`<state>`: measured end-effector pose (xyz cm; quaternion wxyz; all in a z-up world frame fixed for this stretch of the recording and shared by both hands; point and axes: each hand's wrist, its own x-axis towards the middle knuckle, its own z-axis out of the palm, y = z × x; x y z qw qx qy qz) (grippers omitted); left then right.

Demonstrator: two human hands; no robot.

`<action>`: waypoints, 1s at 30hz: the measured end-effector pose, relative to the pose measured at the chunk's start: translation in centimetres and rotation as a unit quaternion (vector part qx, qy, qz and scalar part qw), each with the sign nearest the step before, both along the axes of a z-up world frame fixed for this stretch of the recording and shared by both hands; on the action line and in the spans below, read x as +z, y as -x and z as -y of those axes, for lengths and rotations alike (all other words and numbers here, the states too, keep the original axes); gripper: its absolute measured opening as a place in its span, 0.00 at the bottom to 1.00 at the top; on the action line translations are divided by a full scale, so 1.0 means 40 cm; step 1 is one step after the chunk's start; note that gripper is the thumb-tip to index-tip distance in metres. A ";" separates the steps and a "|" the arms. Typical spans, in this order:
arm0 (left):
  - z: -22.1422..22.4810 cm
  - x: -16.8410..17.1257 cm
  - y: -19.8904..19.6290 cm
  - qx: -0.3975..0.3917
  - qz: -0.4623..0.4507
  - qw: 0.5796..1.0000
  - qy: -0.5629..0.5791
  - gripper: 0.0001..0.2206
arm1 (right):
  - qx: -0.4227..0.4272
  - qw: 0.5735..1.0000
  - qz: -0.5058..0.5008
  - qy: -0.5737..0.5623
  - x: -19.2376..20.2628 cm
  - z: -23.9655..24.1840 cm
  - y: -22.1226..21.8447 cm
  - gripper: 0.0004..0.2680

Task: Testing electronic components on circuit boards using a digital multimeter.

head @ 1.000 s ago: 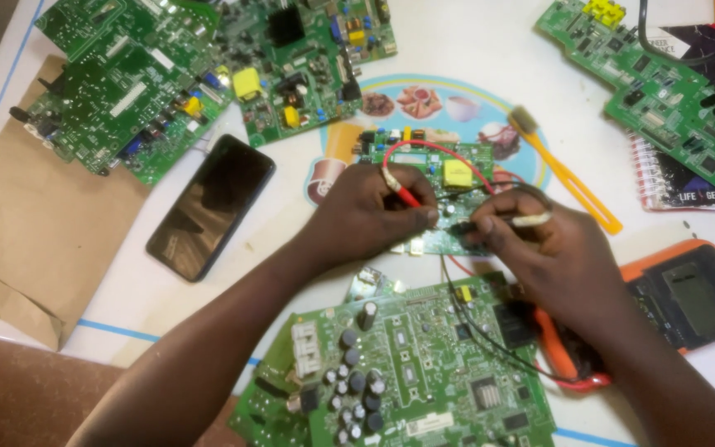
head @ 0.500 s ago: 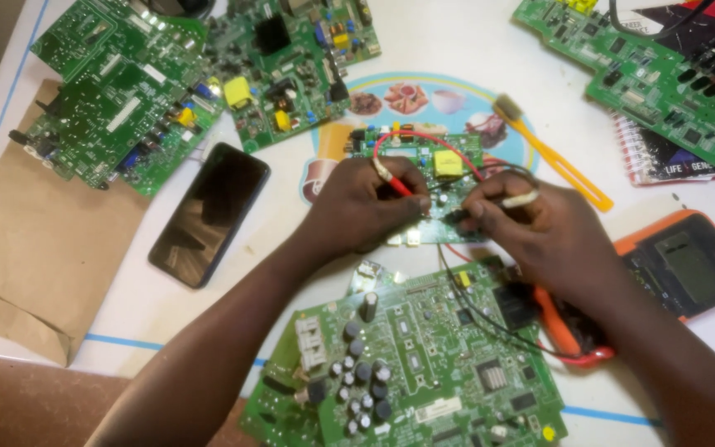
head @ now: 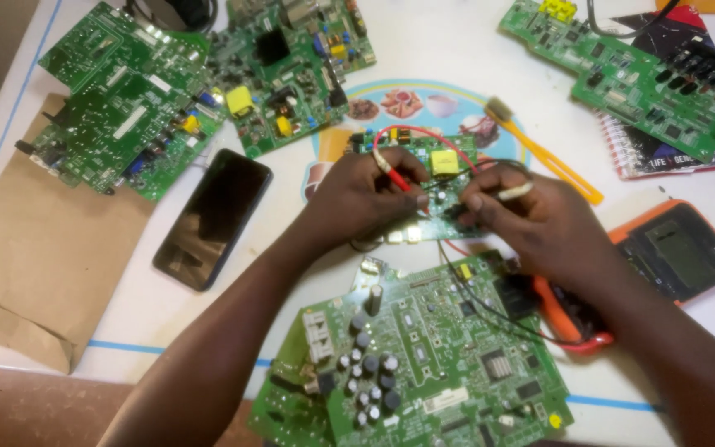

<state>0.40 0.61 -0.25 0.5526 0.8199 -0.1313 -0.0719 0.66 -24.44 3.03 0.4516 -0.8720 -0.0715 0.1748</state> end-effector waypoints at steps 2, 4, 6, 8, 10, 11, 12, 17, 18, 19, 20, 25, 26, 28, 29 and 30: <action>-0.001 -0.005 -0.005 0.039 -0.038 0.998 0.038 0.09 | 0.055 0.993 0.069 -0.073 -0.018 0.015 -0.002 0.09; 0.009 -0.003 -0.003 0.026 0.024 0.999 0.029 0.08 | 0.051 0.994 0.072 -0.068 -0.007 0.007 0.009 0.09; 0.023 0.002 0.008 0.010 0.081 0.997 0.020 0.08 | 0.044 0.994 0.071 -0.066 -0.015 0.006 0.015 0.09; 0.041 0.015 0.026 0.025 0.093 0.995 0.019 0.09 | 0.129 0.975 0.180 0.013 -0.031 0.011 0.016 0.12; 0.056 0.020 0.046 0.009 0.059 0.998 0.028 0.09 | 0.123 0.974 0.188 0.011 -0.019 0.007 0.036 0.08; 0.062 0.033 0.047 0.001 0.035 0.999 0.038 0.10 | 0.126 0.971 0.204 0.012 -0.003 0.005 0.037 0.04; 0.044 0.052 0.051 -0.005 0.037 0.999 0.037 0.10 | 0.119 0.971 0.207 0.012 -0.021 0.007 0.041 0.04; -0.084 0.166 0.139 -0.070 0.072 0.993 -0.064 0.11 | 0.100 0.974 0.196 -0.056 -0.068 0.026 -0.005 0.10; -0.113 0.182 0.228 -0.066 0.075 0.993 -0.063 0.11 | 0.105 0.973 0.199 -0.056 -0.071 0.031 -0.006 0.10; -0.139 0.196 0.318 0.030 0.090 0.995 0.010 0.11 | 0.085 0.979 0.168 -0.077 -0.077 0.037 -0.006 0.08; -0.163 0.208 0.408 0.125 0.104 0.983 0.084 0.10 | 0.065 0.984 0.137 -0.097 -0.084 0.044 -0.008 0.07; -0.312 -0.174 0.804 0.056 0.043 0.957 0.281 0.11 | 0.075 0.982 0.103 -0.143 -0.059 0.029 0.000 0.06; -0.304 -0.257 0.858 0.001 -0.068 0.965 0.254 0.13 | 0.079 0.980 0.101 -0.153 -0.058 0.030 0.001 0.06; -0.143 -0.283 0.821 0.016 -0.241 0.959 0.147 0.10 | 0.086 0.978 0.100 -0.161 -0.058 0.033 -0.002 0.06; -0.064 -0.295 0.809 0.028 -0.411 0.911 0.035 0.12 | 0.089 0.977 0.095 -0.170 -0.063 0.033 0.002 0.06; 0.024 -0.350 0.855 0.031 -0.411 0.910 0.037 0.12 | 0.093 0.977 0.093 -0.170 -0.064 0.032 0.008 0.06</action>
